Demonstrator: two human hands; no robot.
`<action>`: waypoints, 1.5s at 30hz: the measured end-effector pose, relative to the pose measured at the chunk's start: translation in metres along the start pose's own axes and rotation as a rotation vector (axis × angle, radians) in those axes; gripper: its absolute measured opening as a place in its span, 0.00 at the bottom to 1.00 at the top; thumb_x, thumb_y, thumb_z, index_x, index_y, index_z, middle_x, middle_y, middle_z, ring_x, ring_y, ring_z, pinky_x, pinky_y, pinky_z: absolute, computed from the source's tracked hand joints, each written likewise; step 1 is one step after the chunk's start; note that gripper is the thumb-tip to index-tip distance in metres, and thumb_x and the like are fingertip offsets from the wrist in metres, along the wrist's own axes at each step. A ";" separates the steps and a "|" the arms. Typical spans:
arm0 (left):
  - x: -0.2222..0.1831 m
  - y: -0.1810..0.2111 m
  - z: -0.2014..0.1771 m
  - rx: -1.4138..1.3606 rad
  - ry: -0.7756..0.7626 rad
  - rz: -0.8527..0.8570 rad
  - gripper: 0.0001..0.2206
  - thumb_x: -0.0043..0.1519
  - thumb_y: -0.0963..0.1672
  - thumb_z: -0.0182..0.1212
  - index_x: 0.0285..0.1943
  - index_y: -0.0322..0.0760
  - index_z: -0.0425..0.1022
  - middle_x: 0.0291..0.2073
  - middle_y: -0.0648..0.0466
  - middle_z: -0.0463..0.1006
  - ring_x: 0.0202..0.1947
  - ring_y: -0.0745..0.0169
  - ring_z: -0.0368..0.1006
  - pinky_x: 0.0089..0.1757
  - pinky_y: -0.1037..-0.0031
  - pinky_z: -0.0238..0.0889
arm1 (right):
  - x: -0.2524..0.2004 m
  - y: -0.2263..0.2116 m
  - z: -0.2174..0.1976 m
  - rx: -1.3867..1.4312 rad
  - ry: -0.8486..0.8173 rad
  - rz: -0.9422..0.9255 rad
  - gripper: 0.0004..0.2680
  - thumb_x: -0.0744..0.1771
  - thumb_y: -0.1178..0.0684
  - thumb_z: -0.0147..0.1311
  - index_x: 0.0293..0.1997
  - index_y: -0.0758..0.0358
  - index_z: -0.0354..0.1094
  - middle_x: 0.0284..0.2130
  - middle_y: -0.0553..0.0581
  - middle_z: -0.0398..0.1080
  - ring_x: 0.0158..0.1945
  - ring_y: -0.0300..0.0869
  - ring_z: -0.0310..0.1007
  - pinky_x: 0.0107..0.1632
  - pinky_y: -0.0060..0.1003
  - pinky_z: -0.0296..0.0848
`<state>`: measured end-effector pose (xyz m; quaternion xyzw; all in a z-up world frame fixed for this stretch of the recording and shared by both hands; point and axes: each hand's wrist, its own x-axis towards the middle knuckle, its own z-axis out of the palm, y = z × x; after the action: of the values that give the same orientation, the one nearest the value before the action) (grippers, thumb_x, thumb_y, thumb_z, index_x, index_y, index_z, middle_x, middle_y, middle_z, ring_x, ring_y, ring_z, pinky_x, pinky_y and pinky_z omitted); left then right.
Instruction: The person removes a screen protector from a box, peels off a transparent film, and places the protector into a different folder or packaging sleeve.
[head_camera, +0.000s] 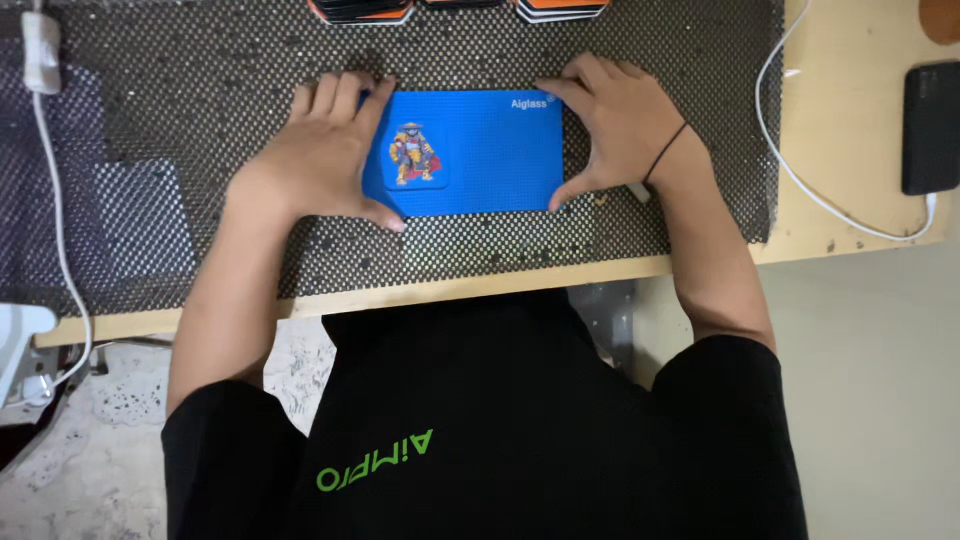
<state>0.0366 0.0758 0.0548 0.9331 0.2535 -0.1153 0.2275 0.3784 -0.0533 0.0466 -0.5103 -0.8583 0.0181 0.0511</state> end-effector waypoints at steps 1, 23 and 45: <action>0.000 0.000 0.000 0.004 -0.004 -0.004 0.68 0.37 0.64 0.77 0.81 0.30 0.39 0.67 0.39 0.51 0.68 0.35 0.45 0.67 0.44 0.36 | 0.001 -0.002 0.000 -0.030 -0.001 0.000 0.51 0.50 0.10 0.54 0.69 0.67 0.61 0.51 0.64 0.64 0.48 0.55 0.71 0.49 0.54 0.75; -0.080 -0.223 0.023 0.256 0.794 -0.820 0.26 0.69 0.47 0.83 0.62 0.19 0.76 0.58 0.28 0.61 0.53 0.21 0.62 0.49 0.42 0.64 | 0.004 0.011 0.012 0.095 0.021 -0.030 0.46 0.51 0.18 0.63 0.69 0.63 0.60 0.54 0.64 0.61 0.48 0.55 0.70 0.48 0.51 0.74; -0.008 0.003 -0.005 0.015 -0.008 -0.008 0.60 0.39 0.62 0.79 0.78 0.35 0.51 0.62 0.41 0.59 0.64 0.40 0.54 0.63 0.49 0.50 | 0.013 0.000 0.002 0.207 -0.195 0.189 0.47 0.50 0.20 0.66 0.70 0.60 0.58 0.55 0.59 0.58 0.49 0.54 0.68 0.53 0.53 0.71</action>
<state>0.0321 0.0721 0.0630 0.9334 0.2555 -0.1217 0.2208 0.3722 -0.0416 0.0451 -0.5767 -0.8008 0.1604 0.0178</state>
